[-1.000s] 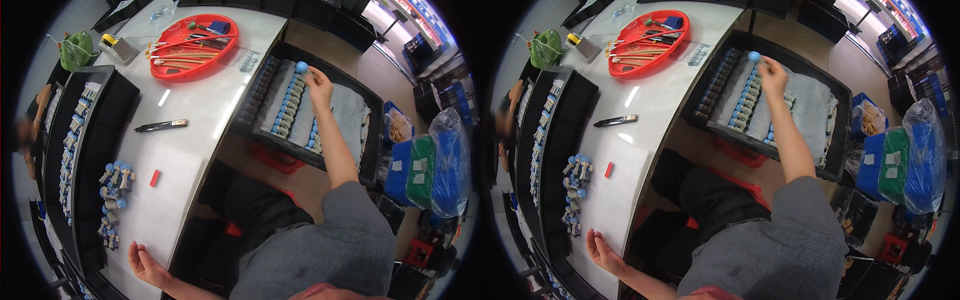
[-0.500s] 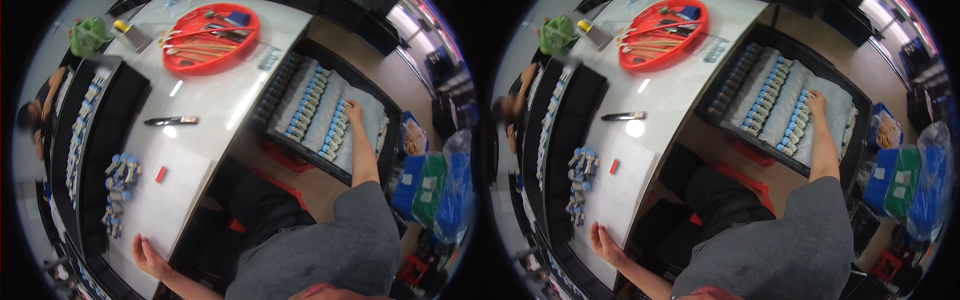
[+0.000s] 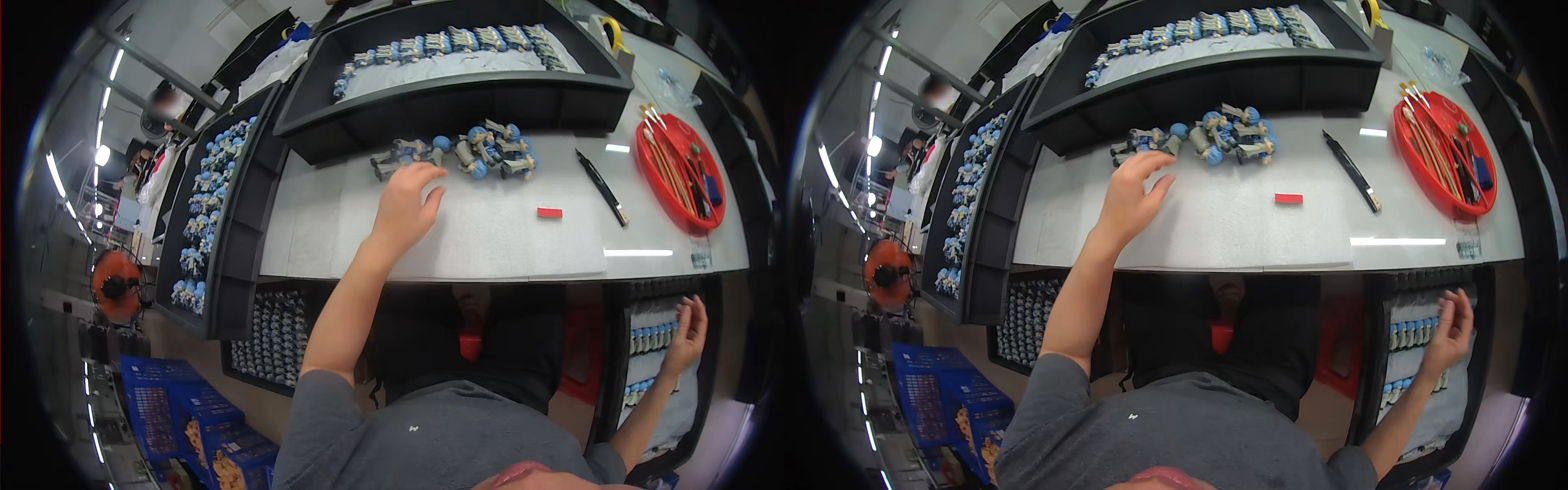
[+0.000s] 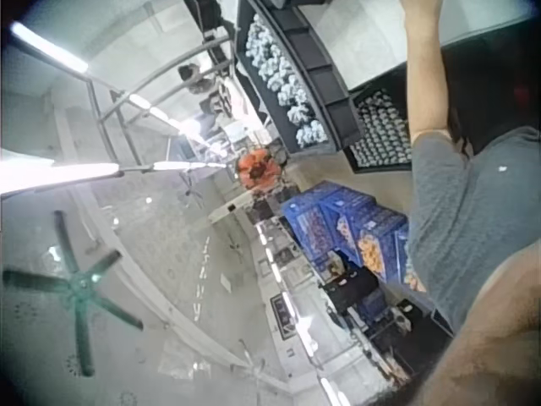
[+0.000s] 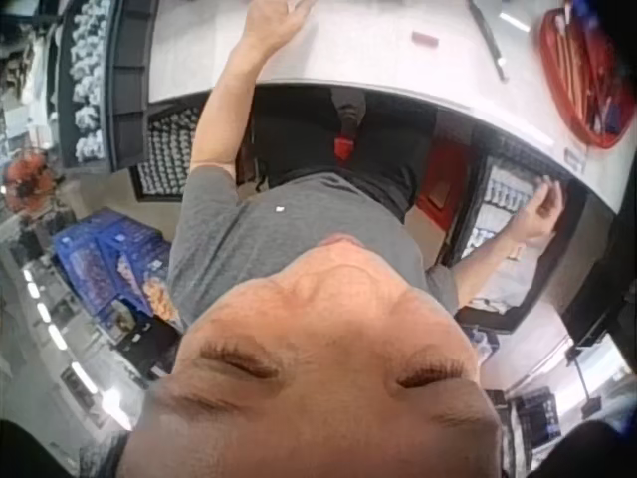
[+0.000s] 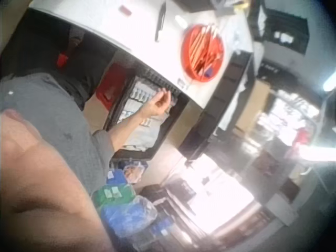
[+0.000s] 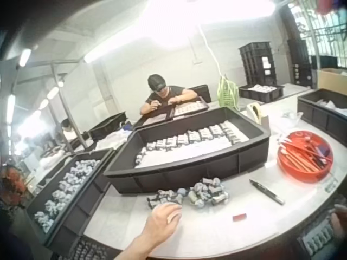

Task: Assembling small toy figurines with blue hair at a factory workstation.

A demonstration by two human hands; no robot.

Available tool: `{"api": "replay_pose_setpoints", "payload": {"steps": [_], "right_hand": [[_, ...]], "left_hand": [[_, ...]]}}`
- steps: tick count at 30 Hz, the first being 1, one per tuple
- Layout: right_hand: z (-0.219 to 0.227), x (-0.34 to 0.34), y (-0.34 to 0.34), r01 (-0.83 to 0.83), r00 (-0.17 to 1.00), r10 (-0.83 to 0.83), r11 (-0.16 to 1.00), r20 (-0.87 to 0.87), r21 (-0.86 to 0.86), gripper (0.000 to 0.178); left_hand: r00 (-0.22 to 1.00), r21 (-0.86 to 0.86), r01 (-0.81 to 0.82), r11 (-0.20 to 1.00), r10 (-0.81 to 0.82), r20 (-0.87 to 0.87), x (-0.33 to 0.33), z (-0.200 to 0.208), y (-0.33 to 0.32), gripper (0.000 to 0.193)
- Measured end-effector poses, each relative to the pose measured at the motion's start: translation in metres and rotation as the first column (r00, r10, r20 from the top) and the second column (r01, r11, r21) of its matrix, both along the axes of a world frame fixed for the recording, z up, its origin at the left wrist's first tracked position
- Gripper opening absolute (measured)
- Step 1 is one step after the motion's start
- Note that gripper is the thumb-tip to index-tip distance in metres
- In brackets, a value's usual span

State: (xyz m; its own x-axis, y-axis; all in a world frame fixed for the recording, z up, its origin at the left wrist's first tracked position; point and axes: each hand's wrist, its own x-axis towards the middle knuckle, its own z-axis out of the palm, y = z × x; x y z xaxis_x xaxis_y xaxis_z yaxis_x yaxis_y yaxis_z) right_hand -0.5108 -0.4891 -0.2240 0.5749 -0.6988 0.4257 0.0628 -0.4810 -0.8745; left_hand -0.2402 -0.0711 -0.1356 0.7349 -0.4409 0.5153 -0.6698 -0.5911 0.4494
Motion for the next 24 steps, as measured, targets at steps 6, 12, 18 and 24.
{"api": "replay_pose_setpoints", "payload": {"steps": [6,12,18,24], "right_hand": [[0.035,0.085,0.153,-0.559,0.829,0.559,0.828,0.021,0.041,0.019],[0.038,0.123,0.23,-0.78,0.624,0.781,0.625,-0.04,0.025,0.017],[0.059,0.162,0.281,-0.709,0.651,0.759,0.599,0.019,0.373,0.039],[0.04,0.195,0.305,-0.764,0.609,0.785,0.545,0.11,0.346,0.039]], "left_hand": [[0.938,0.47,-0.33,0.819,0.226,0.264,0.045,-0.025,-0.015,0.025],[0.98,0.024,-0.192,0.981,0.193,-0.056,0.012,-0.001,0.0,0.013],[0.713,-0.895,-0.062,0.443,-0.608,-0.35,-0.051,-0.034,0.001,0.021],[0.91,-0.692,-0.116,0.713,-0.203,-0.362,-0.059,-0.036,0.026,0.023]]}}
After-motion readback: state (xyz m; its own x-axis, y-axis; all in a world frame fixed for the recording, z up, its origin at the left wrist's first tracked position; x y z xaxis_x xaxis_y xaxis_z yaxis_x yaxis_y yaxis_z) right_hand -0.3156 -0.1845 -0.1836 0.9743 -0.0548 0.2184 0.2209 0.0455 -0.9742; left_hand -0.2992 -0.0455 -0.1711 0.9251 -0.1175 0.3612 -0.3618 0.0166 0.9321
